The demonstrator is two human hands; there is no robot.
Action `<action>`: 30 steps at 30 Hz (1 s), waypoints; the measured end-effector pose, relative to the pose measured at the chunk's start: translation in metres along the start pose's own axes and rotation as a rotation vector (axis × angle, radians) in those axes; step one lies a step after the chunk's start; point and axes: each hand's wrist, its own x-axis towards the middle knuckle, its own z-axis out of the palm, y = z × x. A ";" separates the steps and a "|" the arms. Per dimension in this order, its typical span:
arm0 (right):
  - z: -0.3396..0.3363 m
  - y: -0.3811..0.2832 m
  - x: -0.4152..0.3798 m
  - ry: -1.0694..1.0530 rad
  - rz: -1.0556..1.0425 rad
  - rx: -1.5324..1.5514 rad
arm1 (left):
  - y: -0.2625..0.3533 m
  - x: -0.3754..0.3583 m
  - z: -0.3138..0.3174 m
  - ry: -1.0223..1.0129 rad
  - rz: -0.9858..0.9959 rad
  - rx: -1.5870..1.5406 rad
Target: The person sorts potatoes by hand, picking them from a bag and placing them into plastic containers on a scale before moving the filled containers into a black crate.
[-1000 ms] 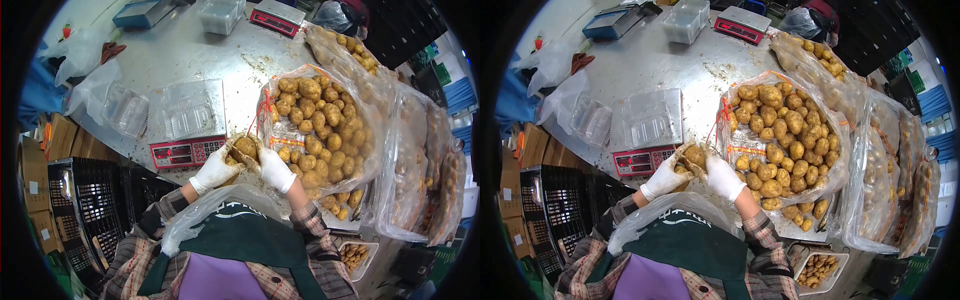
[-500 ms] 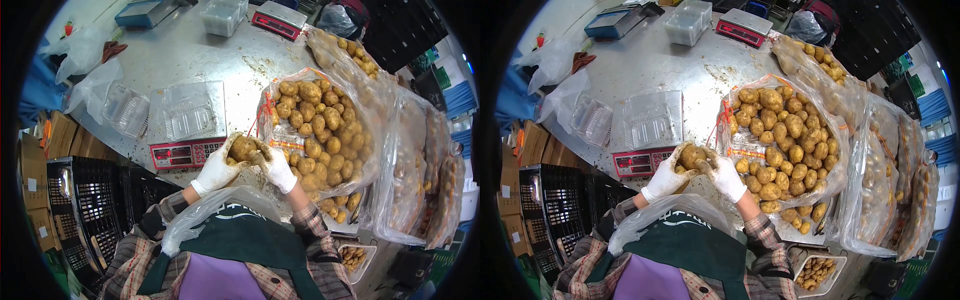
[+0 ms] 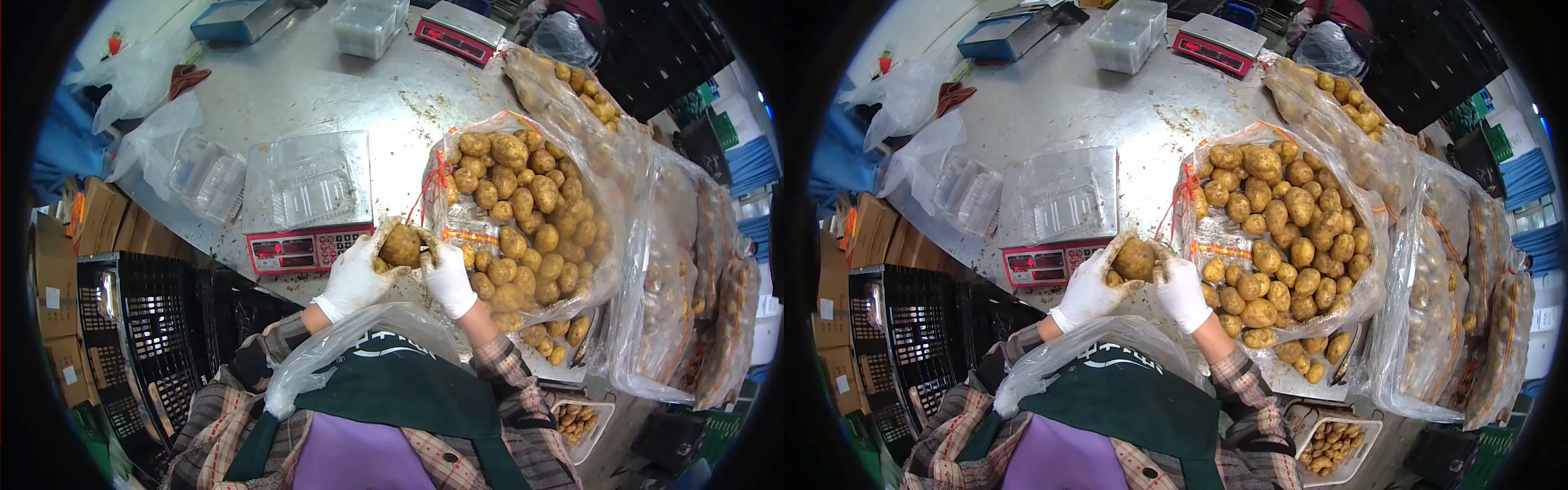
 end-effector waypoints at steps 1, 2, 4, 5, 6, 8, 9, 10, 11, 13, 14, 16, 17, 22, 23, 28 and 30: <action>-0.001 0.001 0.000 -0.013 0.017 0.104 | 0.002 -0.001 -0.003 0.016 0.022 0.009; -0.003 0.001 0.000 -0.045 0.102 0.383 | 0.004 -0.001 -0.007 0.026 0.092 0.087; -0.014 -0.019 0.002 -0.110 0.272 0.937 | 0.005 0.003 -0.014 0.046 0.237 0.244; -0.015 -0.025 0.002 -0.128 0.282 0.954 | 0.003 0.003 -0.014 0.079 0.298 0.196; -0.011 -0.019 0.002 -0.113 0.263 1.027 | -0.001 0.004 -0.013 0.110 0.360 0.148; -0.001 -0.002 0.004 -0.082 0.218 1.168 | 0.000 0.005 -0.015 0.089 0.307 -0.157; -0.006 -0.012 0.003 -0.129 0.267 1.395 | 0.006 0.004 -0.018 0.034 0.184 -0.411; -0.006 -0.014 0.004 -0.154 0.252 1.430 | 0.012 0.002 -0.023 -0.022 0.056 -0.664; -0.004 -0.016 0.004 -0.179 0.237 1.465 | 0.016 0.003 -0.030 -0.023 0.043 -0.718; 0.001 -0.019 0.006 -0.212 0.195 1.466 | 0.007 0.005 -0.031 -0.036 0.016 -0.675; 0.005 -0.020 0.009 -0.219 0.166 1.432 | 0.002 0.006 -0.030 -0.044 0.003 -0.653; 0.007 -0.024 0.013 -0.237 0.135 1.390 | -0.002 0.006 -0.029 -0.015 0.017 -0.628; 0.006 -0.028 0.015 -0.249 0.131 1.381 | -0.004 0.006 -0.028 0.000 0.024 -0.616; 0.030 -0.026 0.037 -0.119 0.155 1.053 | -0.017 0.017 -0.035 0.071 -0.200 -0.819; 0.038 -0.026 0.046 -0.092 0.194 0.996 | -0.037 0.026 -0.035 0.159 -0.134 -0.759; 0.066 -0.036 0.084 0.066 0.060 0.770 | -0.090 0.064 -0.095 0.465 -0.313 -0.702; 0.091 -0.015 0.095 0.124 0.051 0.586 | -0.141 0.079 -0.104 0.452 -0.258 -0.545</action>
